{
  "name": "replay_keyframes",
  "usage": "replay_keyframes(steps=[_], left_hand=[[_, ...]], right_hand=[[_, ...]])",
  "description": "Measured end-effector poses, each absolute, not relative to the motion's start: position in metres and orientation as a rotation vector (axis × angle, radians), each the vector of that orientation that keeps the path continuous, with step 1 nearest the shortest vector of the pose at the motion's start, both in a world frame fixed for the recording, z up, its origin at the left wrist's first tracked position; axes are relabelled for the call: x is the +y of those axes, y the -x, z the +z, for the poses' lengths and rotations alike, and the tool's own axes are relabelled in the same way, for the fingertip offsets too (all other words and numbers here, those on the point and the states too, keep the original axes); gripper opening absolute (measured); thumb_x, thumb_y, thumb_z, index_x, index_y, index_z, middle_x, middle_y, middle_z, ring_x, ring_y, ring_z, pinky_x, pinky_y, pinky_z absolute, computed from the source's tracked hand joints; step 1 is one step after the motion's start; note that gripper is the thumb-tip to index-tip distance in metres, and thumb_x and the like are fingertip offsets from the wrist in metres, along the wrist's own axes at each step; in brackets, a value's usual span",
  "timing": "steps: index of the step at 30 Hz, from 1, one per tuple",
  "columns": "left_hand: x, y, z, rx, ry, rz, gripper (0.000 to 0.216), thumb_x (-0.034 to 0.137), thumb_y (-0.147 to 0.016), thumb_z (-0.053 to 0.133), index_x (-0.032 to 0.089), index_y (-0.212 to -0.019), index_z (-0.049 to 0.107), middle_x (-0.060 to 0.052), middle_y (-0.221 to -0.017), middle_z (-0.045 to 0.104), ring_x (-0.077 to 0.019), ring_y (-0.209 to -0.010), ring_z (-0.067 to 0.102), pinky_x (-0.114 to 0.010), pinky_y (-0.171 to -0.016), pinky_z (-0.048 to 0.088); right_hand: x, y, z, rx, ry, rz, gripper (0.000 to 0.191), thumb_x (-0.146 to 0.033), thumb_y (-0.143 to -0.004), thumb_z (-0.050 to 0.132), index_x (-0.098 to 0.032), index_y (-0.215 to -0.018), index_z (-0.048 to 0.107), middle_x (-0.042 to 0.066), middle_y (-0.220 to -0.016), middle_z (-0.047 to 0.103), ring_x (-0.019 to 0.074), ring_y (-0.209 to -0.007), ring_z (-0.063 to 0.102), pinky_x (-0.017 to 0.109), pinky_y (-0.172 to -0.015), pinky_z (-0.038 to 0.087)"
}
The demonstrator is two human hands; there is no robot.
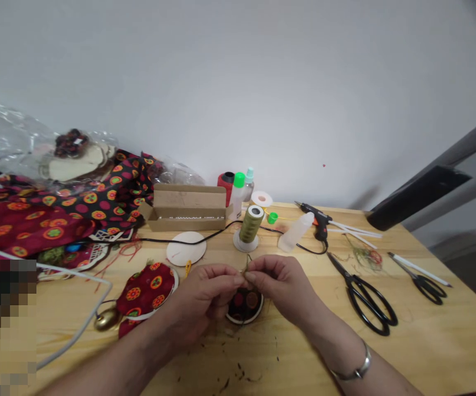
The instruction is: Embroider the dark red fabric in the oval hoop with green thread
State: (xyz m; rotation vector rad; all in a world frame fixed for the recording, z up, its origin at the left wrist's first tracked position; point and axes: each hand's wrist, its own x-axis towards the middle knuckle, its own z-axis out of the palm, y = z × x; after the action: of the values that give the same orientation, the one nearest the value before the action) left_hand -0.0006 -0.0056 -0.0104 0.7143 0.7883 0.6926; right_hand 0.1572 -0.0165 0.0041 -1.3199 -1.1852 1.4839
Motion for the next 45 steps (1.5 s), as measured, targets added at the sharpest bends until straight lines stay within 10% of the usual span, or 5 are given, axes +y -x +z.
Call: replay_keyframes(steps=[45], left_hand=[[-0.0044,0.0008,-0.0092,0.867,-0.654,0.708,0.013,0.020,-0.062,0.071,0.012,-0.059,0.062,0.005,-0.045,0.045,-0.0019,-0.038,0.028,-0.017,-0.038,0.013]], right_hand=[[-0.0184,-0.1571,0.0071,-1.128,1.282,1.573,0.017,-0.029,-0.065,0.067,-0.014,-0.070,0.061,-0.002,-0.057,0.058,0.0067,-0.046,0.049,0.020,-0.045,0.039]])
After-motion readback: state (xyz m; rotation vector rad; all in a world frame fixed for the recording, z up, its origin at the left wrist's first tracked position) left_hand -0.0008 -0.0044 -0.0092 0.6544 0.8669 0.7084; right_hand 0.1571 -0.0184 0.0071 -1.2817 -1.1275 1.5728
